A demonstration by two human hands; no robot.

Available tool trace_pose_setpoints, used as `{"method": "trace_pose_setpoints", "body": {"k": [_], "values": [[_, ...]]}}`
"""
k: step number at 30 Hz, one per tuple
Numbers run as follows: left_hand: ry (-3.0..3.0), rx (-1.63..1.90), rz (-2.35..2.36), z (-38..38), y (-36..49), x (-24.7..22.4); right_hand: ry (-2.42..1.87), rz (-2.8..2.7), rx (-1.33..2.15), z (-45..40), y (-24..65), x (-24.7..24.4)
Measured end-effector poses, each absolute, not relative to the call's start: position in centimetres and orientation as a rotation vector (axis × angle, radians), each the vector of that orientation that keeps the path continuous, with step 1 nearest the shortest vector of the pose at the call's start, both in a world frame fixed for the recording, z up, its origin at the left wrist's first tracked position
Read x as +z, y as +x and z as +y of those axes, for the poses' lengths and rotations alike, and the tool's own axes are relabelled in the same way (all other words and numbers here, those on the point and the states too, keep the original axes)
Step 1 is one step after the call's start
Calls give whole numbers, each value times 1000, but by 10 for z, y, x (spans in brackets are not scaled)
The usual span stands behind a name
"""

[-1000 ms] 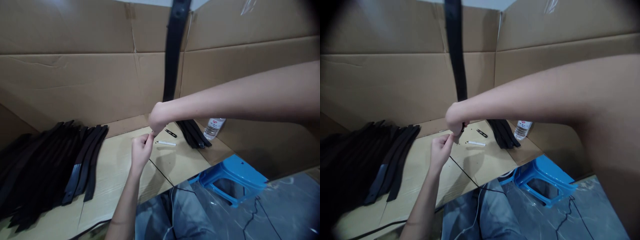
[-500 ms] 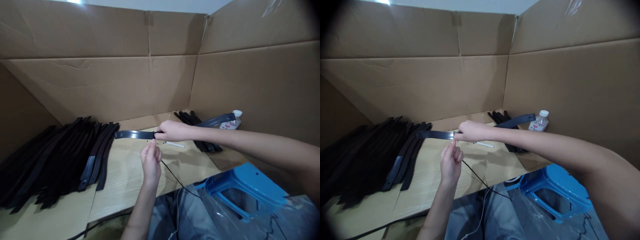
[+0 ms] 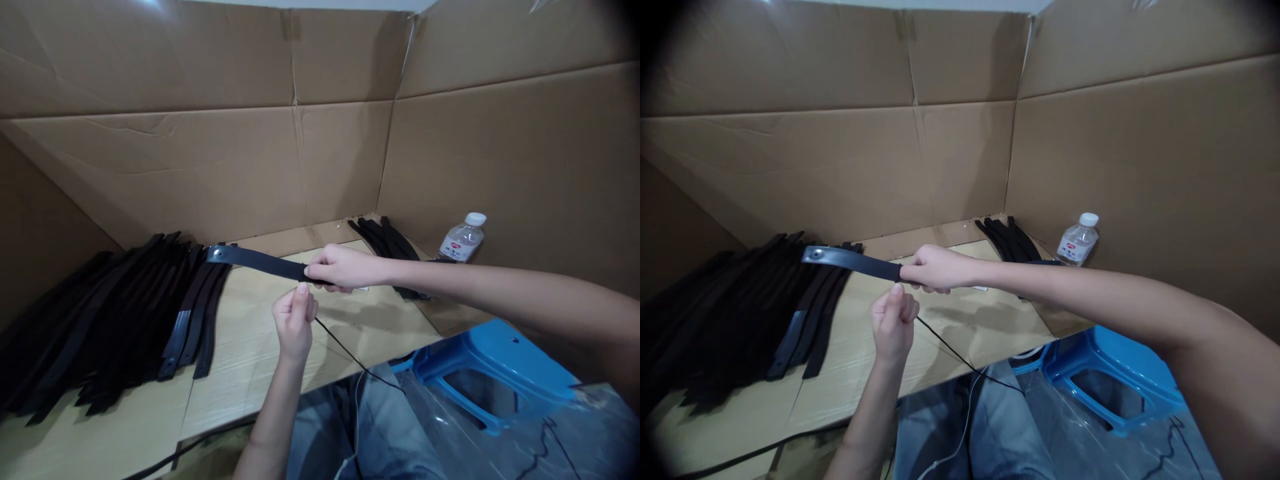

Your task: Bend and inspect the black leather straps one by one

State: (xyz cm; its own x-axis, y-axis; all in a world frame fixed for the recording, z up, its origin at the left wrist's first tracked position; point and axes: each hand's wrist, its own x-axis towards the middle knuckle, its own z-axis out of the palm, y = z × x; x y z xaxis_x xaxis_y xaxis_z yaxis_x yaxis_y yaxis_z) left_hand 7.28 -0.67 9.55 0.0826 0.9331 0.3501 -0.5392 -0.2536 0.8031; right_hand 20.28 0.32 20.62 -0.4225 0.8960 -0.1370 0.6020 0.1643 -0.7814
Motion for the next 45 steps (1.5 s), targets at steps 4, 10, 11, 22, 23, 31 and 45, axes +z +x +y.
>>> {"method": "trace_pose_setpoints", "body": {"k": [4, 10, 11, 22, 23, 31, 45], "values": [[1267, 1514, 552, 1, 59, 84, -1308, -2099, 1316, -1, 204, 203], [1433, 1497, 699, 8, 45, 77, -1125, -2105, 1468, -5, 206, 199], [1448, 1492, 708, 8, 45, 77, -1113, -2105, 1478, -5, 206, 198], [1620, 1521, 545, 11, 37, 57, -1129, -2141, 1511, -14, 208, 196], [1640, 1523, 524, 11, 36, 55, -1126, -2153, 1500, -14, 208, 195], [1582, 1497, 599, -2, 35, 60, -1109, -2266, 1327, -10, 211, 197], [1476, 1256, 759, -7, 27, 40, -1013, -2121, 1576, 7, 237, 202]]}}
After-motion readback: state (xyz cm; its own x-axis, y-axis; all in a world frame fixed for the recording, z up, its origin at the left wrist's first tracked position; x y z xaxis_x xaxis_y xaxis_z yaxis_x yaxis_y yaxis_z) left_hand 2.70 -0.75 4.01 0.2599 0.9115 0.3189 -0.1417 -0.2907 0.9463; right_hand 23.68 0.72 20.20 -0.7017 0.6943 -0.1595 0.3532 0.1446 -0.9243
